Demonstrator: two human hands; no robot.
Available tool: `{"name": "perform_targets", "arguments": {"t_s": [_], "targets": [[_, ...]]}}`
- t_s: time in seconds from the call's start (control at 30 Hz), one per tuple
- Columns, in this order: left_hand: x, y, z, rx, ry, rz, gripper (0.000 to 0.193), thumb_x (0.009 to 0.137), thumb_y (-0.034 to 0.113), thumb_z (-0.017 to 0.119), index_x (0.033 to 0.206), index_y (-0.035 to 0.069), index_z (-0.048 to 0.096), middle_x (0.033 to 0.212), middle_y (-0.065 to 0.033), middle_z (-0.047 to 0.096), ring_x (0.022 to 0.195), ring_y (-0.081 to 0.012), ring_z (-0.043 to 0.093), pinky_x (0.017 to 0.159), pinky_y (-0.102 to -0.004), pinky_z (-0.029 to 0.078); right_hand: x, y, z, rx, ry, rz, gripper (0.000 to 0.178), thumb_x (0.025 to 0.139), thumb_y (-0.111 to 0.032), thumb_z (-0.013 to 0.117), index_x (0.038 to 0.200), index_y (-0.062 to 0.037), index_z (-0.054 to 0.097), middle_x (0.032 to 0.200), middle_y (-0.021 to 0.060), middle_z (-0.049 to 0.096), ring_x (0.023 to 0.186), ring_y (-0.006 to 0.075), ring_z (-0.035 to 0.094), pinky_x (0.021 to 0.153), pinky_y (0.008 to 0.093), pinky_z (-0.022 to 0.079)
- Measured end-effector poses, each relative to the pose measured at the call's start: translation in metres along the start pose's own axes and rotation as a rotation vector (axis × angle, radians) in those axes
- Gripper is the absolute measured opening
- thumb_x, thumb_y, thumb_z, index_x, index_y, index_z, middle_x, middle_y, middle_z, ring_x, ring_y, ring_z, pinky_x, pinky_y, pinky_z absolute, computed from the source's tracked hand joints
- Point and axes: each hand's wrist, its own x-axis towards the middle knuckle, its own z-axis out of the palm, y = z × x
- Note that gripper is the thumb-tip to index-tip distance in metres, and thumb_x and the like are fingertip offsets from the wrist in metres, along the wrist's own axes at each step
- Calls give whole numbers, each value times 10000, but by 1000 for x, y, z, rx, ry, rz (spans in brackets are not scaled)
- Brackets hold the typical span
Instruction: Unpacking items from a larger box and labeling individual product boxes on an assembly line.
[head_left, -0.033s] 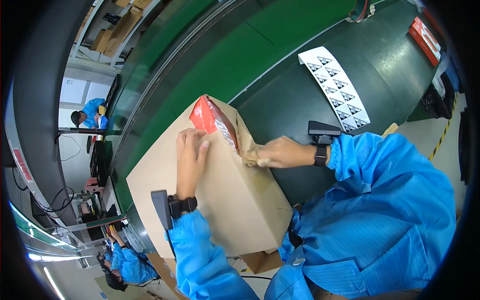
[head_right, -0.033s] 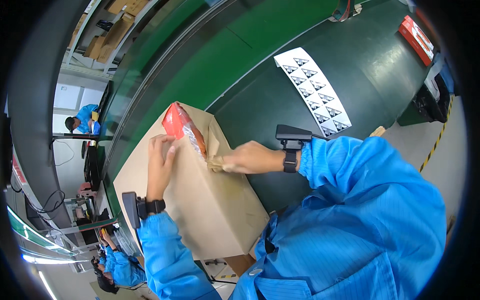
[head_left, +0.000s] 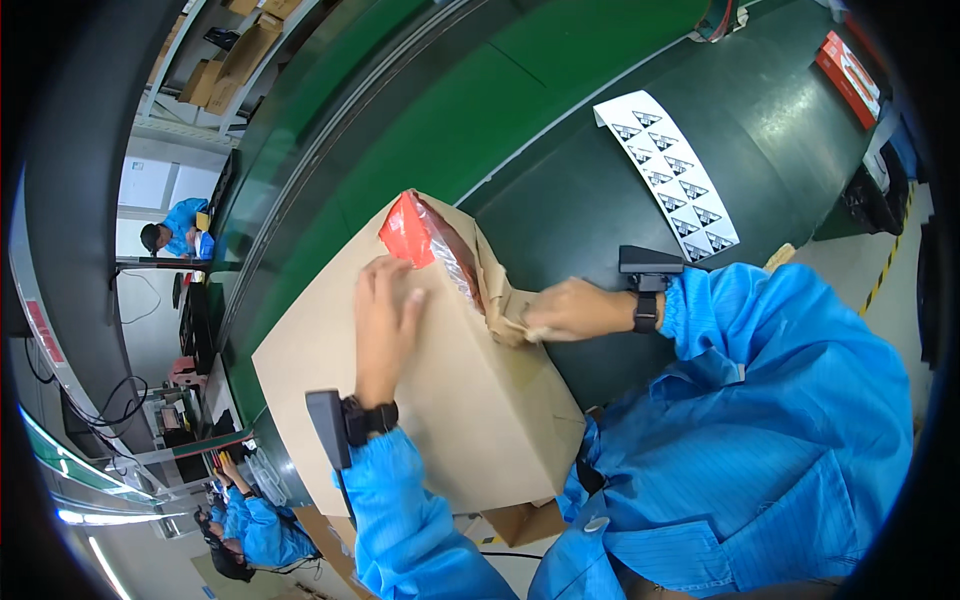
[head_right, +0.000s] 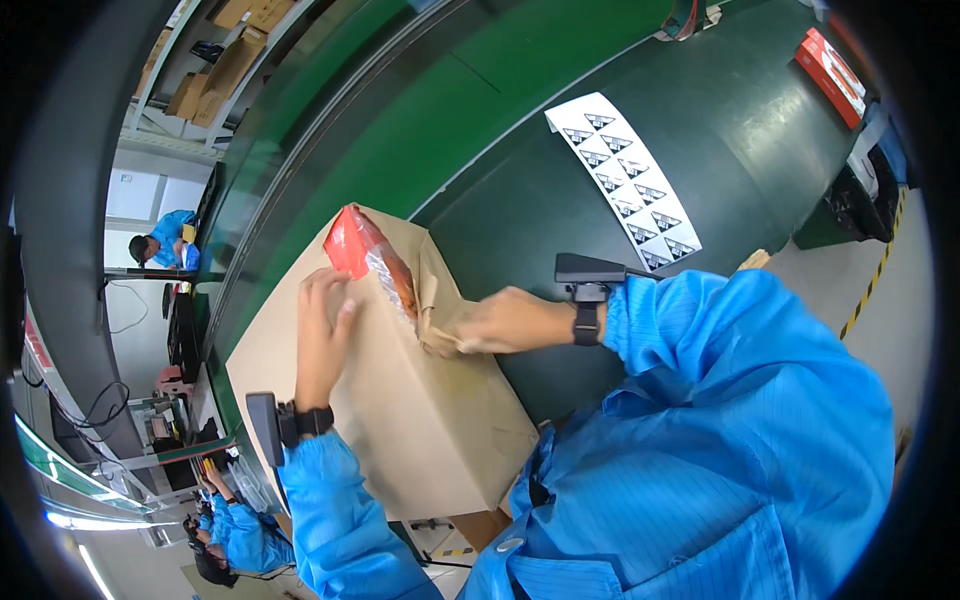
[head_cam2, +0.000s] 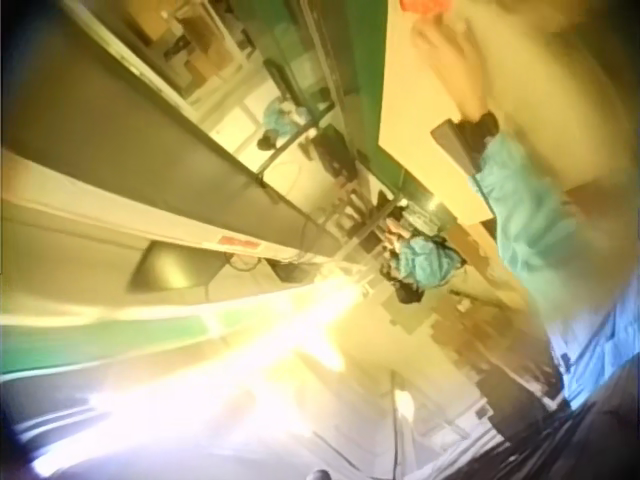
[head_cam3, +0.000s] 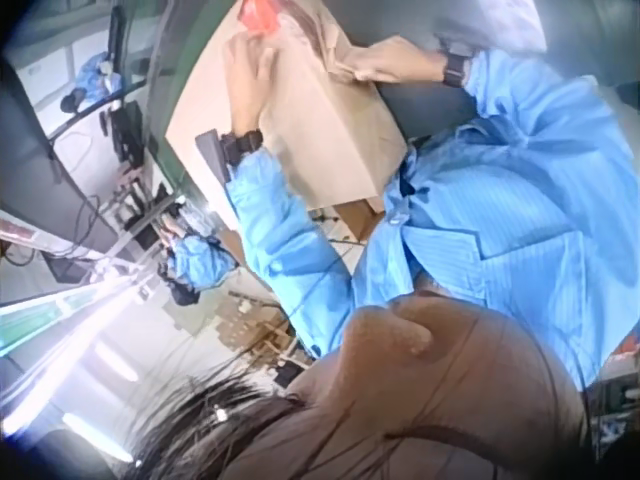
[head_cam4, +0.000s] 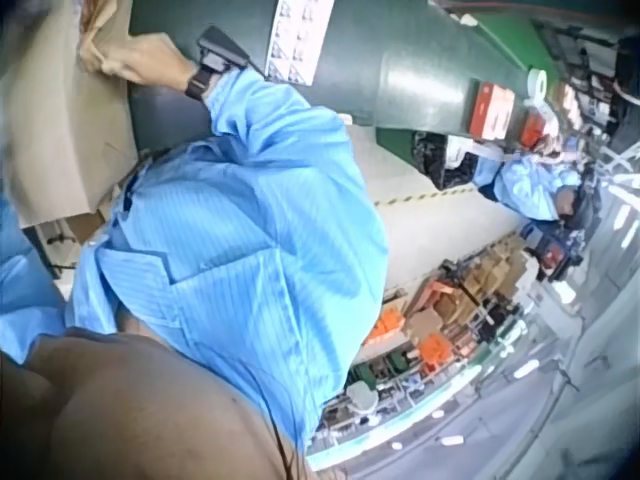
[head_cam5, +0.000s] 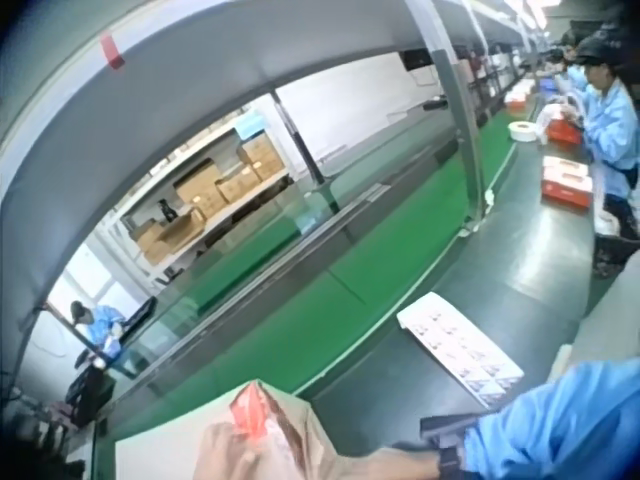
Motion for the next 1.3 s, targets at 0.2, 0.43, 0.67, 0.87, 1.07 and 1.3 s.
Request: {"name": "perform_targets", "arguments": {"t_s": [0.2, 0.43, 0.67, 0.87, 1.07, 1.3], "targets": [[-55, 83, 18, 154, -270, -90, 727, 665, 204, 633, 1256, 64, 233, 1311, -215, 149, 1188, -396, 180, 902, -554, 192, -60, 24, -18, -169, -237, 35, 106, 728, -198, 510, 813, -140, 486, 773, 41, 502, 742, 213, 533, 560, 338, 460], [-96, 97, 20, 75, -219, -222, 730, 650, 158, 629, 1247, 30, 230, 1311, -227, 144, 1195, -392, 171, 929, -521, 168, -67, 49, -98, 15, -356, 396, 263, 758, -78, 442, 1011, -98, 512, 958, 102, 466, 843, 282, 513, 700, 347, 438], [-113, 106, 19, -55, -101, -344, 565, 677, 34, 528, 1205, 34, 327, 1313, -195, 189, 1205, -343, 200, 977, -413, 179, 9, -42, -47, 707, 51, 244, 440, 707, 56, 381, 1136, -36, 415, 1128, 93, 442, 1091, 216, 396, 915, 342, 319], [-154, 111, 28, -20, 17, -398, 423, 747, 118, 472, 1154, 33, 396, 1296, -189, 229, 1182, -343, 245, 967, -411, 201, 54, -52, -33, 1358, 166, 778, 278, 787, -76, 385, 1051, 15, 381, 954, 111, 500, 866, 133, 501, 705, 250, 439], [-160, 107, 33, -17, 100, -286, 360, 757, 125, 481, 1101, 27, 441, 1250, -182, 319, 1144, -327, 308, 941, -406, 239, 72, -41, -27, 1027, 1, 807, 166, 796, -101, 390, 925, -6, 431, 786, 89, 540, 709, 132, 533, 587, 244, 426], [-166, 103, 33, -103, 173, -237, 297, 742, 91, 483, 1030, 21, 494, 1204, -162, 389, 1115, -311, 348, 926, -384, 265, 99, -52, -37, 77, -9, 402, 341, 732, -109, 475, 1049, 7, 429, 788, 197, 528, 736, 309, 533, 642, 371, 434]]}}
